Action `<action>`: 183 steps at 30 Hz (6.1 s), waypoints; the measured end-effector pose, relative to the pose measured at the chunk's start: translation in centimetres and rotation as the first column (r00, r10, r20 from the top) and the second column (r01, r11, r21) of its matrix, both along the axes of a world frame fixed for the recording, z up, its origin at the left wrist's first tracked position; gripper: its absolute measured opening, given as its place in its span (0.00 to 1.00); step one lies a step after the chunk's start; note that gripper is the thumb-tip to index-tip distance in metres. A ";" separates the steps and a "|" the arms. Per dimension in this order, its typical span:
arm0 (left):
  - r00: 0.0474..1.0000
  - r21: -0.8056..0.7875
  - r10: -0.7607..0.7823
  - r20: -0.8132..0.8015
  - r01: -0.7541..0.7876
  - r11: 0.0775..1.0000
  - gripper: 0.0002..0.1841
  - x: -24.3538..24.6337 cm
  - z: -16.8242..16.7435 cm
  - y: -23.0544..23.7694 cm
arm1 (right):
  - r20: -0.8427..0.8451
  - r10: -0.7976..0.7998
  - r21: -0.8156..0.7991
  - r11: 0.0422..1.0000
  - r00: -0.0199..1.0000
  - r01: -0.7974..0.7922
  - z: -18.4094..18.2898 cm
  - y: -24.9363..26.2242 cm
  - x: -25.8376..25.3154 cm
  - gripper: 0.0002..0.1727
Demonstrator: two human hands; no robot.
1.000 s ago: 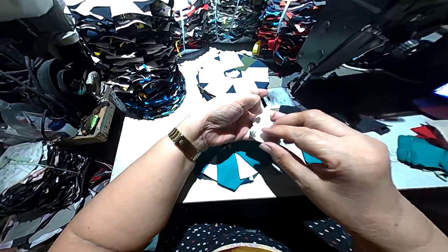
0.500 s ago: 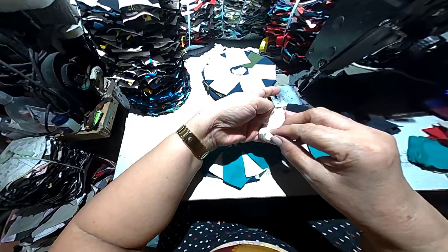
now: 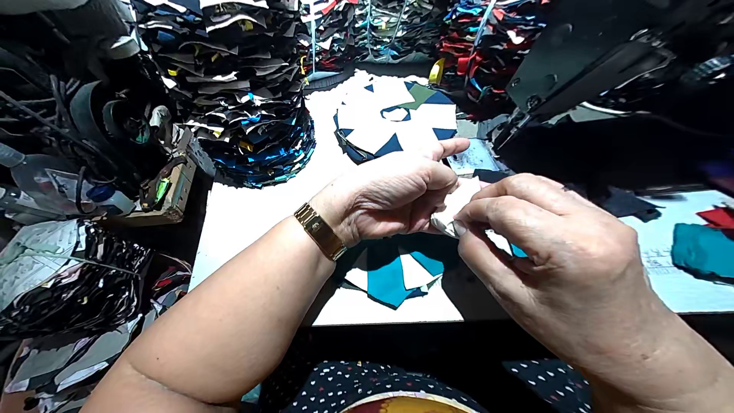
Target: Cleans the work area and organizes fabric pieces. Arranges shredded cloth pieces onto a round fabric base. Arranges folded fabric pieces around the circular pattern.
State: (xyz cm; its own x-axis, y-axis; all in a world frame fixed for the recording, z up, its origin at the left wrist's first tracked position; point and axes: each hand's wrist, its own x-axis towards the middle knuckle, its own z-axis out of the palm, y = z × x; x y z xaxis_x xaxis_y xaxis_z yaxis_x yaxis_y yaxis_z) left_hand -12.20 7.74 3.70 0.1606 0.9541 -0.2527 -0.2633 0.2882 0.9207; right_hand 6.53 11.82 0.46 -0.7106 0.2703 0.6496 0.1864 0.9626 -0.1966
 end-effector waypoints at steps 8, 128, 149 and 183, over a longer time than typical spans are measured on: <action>0.997 0.064 -0.077 0.030 0.075 0.995 0.36 -0.4 -0.2 0.1 | -0.119 -0.001 -0.356 0.933 0.993 -0.042 0.0 0.5 0.3 0.07; 0.714 0.379 0.040 -0.699 0.322 0.867 0.16 -3.6 -0.1 0.6 | 0.086 -0.318 -0.345 0.879 0.944 0.328 -0.6 4.7 8.1 0.13; 0.568 0.168 -0.154 -0.808 0.474 0.865 0.16 -4.7 0.2 0.6 | -0.142 -0.155 -0.567 0.823 0.978 0.048 -2.3 1.7 -0.5 0.12; 0.626 0.313 0.029 -0.779 0.348 0.884 0.17 -4.2 -0.2 0.7 | 0.088 0.080 -0.186 0.981 0.993 -0.063 -1.7 0.6 -0.2 0.14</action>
